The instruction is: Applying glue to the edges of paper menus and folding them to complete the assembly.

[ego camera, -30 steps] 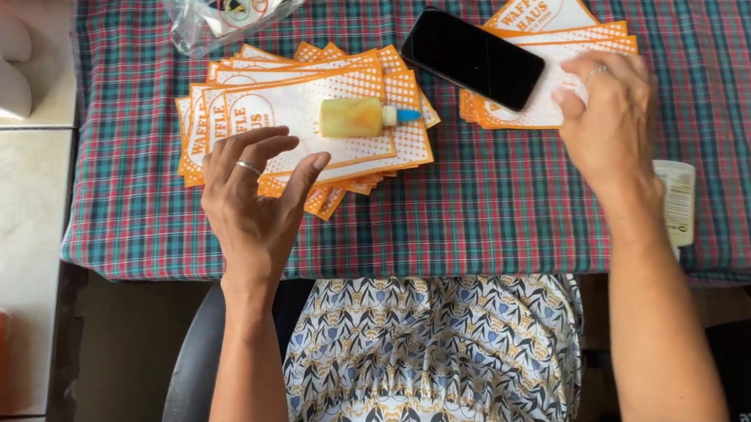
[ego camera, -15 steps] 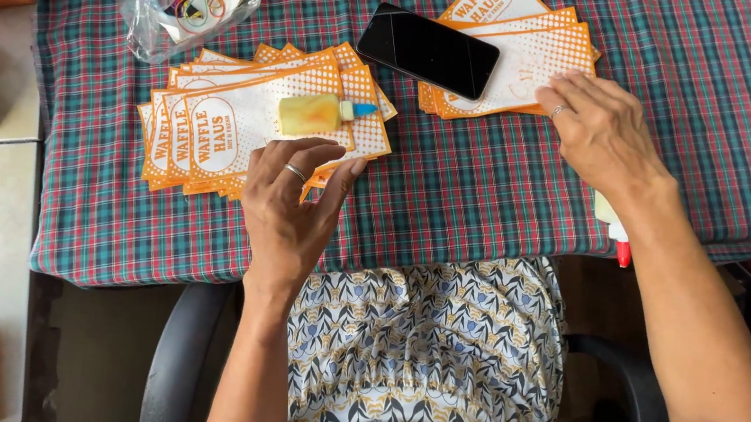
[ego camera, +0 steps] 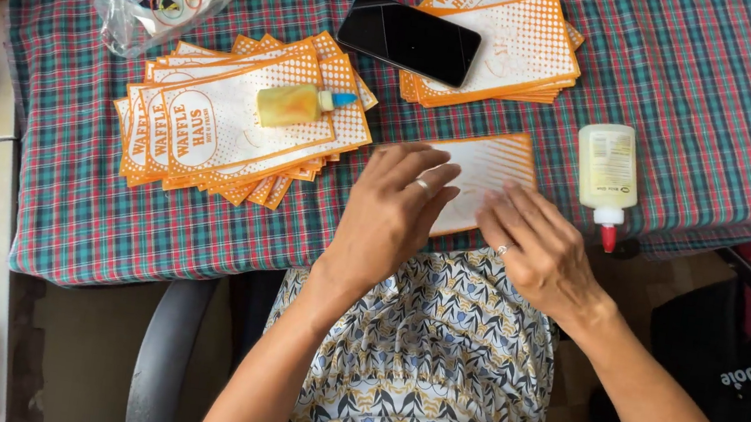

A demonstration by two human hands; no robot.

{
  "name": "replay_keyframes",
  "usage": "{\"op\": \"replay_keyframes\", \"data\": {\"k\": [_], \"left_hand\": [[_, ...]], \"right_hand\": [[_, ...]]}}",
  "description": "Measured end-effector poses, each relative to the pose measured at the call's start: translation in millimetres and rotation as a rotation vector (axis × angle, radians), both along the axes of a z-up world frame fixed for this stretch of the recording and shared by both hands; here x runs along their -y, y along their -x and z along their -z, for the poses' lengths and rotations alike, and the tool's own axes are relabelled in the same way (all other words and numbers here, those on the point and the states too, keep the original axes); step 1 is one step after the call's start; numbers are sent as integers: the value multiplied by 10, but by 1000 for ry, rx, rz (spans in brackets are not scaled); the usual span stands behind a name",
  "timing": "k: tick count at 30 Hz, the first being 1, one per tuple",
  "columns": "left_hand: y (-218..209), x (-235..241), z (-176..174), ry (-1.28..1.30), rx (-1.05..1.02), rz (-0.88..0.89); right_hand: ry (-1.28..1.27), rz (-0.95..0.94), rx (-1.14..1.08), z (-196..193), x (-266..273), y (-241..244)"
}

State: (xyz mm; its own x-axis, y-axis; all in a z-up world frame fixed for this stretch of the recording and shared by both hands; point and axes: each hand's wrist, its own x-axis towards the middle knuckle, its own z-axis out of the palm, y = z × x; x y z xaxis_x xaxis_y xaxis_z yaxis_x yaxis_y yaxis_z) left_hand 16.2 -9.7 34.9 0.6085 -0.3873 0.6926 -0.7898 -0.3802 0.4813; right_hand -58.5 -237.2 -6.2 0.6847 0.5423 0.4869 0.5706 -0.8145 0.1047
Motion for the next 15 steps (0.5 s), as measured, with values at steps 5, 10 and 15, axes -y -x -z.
{"op": "replay_keyframes", "data": {"k": [5,10,15], "left_hand": [[-70,104,200,-323,-161,66],[-116,131,318,-378,-284,100],[-238,126,426,-299,-312,111]], "right_hand": [[-160,-7,-151,-246,15,-18],[-393,69,-246,-180,229,58],[-575,187,-220,-460,296,96]]}}
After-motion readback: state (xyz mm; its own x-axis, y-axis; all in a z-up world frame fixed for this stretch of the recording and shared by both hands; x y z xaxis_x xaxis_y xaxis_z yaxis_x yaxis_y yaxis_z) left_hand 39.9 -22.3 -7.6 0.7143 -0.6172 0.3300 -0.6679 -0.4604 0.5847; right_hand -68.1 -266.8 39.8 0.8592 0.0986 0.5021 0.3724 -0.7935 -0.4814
